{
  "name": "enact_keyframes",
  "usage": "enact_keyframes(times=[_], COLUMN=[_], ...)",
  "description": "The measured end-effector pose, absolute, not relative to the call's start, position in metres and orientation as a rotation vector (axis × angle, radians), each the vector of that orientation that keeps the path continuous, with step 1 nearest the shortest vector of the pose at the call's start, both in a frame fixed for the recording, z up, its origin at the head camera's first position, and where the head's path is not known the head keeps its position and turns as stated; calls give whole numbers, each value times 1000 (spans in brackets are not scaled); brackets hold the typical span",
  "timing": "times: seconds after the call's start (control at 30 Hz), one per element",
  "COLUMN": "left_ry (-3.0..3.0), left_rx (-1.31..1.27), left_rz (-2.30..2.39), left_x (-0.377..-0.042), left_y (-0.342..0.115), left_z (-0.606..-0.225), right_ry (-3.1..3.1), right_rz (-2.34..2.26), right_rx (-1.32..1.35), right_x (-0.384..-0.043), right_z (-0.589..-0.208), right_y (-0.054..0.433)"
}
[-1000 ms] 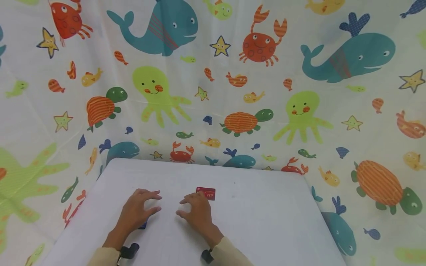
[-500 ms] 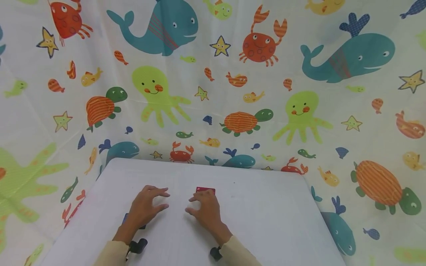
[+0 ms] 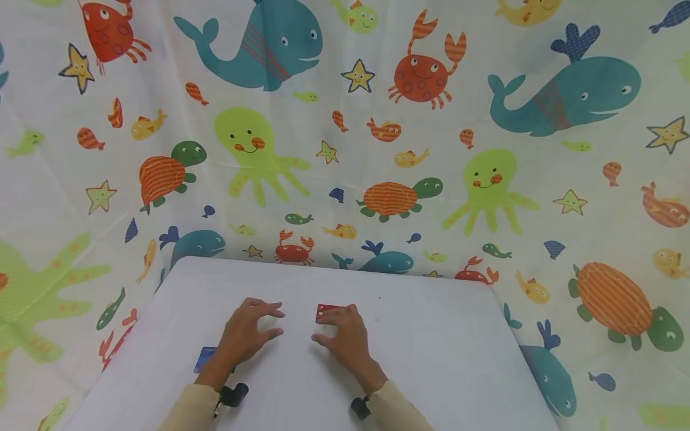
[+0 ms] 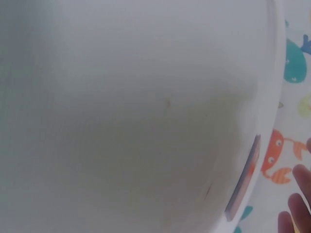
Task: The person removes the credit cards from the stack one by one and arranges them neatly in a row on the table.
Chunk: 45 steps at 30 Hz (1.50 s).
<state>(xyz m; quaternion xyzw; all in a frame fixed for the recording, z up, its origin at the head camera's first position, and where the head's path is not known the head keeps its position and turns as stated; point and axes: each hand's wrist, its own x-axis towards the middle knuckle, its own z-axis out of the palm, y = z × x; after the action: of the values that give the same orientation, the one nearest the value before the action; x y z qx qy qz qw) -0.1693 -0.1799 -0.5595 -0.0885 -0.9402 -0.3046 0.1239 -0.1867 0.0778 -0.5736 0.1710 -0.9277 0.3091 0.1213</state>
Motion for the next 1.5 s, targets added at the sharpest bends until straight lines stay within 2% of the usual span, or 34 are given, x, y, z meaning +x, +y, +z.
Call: enact_keyframes(times=[1.5], left_ry=[-2806], left_rx=[-286], left_rz=[-912], left_x=[-207], left_y=[-123], left_z=[-578], right_ry=[-2852], right_rz=[844], right_rx=[361], right_x=[-224], right_z=[-590], right_y=[130])
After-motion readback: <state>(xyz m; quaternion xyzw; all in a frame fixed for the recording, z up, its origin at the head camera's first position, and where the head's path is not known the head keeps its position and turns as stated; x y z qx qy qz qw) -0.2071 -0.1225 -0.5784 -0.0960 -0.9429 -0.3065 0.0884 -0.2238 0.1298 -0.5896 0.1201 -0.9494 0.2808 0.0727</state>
